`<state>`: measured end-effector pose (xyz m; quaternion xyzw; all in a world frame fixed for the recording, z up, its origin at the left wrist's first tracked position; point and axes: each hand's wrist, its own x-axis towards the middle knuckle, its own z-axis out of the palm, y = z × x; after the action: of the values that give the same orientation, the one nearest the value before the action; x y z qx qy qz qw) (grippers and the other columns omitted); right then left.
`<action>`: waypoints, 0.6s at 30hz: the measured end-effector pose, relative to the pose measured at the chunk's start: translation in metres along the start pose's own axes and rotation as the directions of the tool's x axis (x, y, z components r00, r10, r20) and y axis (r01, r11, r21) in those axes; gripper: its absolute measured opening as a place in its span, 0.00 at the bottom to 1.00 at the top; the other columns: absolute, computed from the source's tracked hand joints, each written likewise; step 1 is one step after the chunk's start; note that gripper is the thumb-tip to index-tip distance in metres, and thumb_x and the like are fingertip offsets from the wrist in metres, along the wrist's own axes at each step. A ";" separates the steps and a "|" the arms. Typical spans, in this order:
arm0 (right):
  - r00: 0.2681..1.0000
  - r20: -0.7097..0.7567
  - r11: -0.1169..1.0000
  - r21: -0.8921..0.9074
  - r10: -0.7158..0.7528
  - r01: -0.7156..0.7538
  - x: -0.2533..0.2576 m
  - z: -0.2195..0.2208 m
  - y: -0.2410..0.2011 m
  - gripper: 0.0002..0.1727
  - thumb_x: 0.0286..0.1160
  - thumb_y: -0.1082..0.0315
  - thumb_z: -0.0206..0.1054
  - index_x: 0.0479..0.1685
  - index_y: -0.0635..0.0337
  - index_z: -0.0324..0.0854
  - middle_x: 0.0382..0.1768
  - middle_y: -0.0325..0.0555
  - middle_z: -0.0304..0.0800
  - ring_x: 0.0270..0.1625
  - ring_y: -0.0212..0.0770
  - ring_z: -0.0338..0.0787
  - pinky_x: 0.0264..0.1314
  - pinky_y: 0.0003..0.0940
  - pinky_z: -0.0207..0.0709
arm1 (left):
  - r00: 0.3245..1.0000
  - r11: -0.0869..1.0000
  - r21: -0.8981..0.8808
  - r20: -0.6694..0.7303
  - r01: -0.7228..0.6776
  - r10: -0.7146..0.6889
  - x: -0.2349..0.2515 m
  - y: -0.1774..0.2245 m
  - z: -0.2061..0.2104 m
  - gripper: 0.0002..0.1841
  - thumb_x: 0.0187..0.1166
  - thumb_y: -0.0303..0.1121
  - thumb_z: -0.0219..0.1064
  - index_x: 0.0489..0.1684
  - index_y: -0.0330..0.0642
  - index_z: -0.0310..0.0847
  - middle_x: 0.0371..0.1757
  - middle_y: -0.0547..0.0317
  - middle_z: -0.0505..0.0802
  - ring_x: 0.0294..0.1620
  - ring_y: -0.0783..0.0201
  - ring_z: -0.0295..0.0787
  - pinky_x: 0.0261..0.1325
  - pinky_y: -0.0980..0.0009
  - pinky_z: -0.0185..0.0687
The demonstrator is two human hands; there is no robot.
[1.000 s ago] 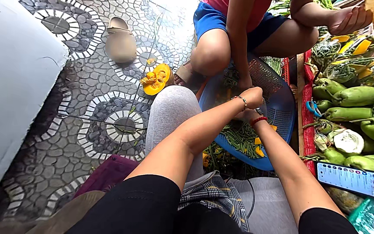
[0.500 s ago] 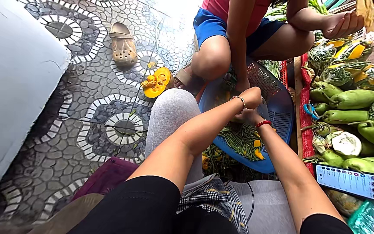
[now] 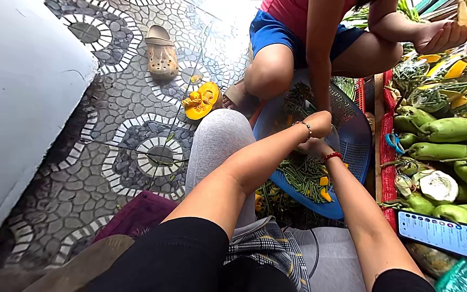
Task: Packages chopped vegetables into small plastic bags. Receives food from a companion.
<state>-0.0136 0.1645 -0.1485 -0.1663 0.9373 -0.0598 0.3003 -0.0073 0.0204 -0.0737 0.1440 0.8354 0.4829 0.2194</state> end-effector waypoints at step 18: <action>0.990 -0.102 0.230 0.970 0.100 0.077 -0.026 0.014 -0.012 0.19 0.91 0.76 0.37 0.43 0.60 0.76 0.23 0.38 0.89 0.25 0.31 0.89 0.34 0.28 0.86 | 0.998 0.999 -0.018 0.053 -0.033 0.034 -0.004 0.010 0.007 0.13 0.90 0.30 0.57 0.47 0.25 0.82 0.40 0.42 0.87 0.40 0.53 0.85 0.48 0.54 0.81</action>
<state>0.0179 0.1620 -0.1431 0.0677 0.7175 -0.6380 0.2714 -0.0001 0.0291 -0.0674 0.1691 0.8225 0.4897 0.2348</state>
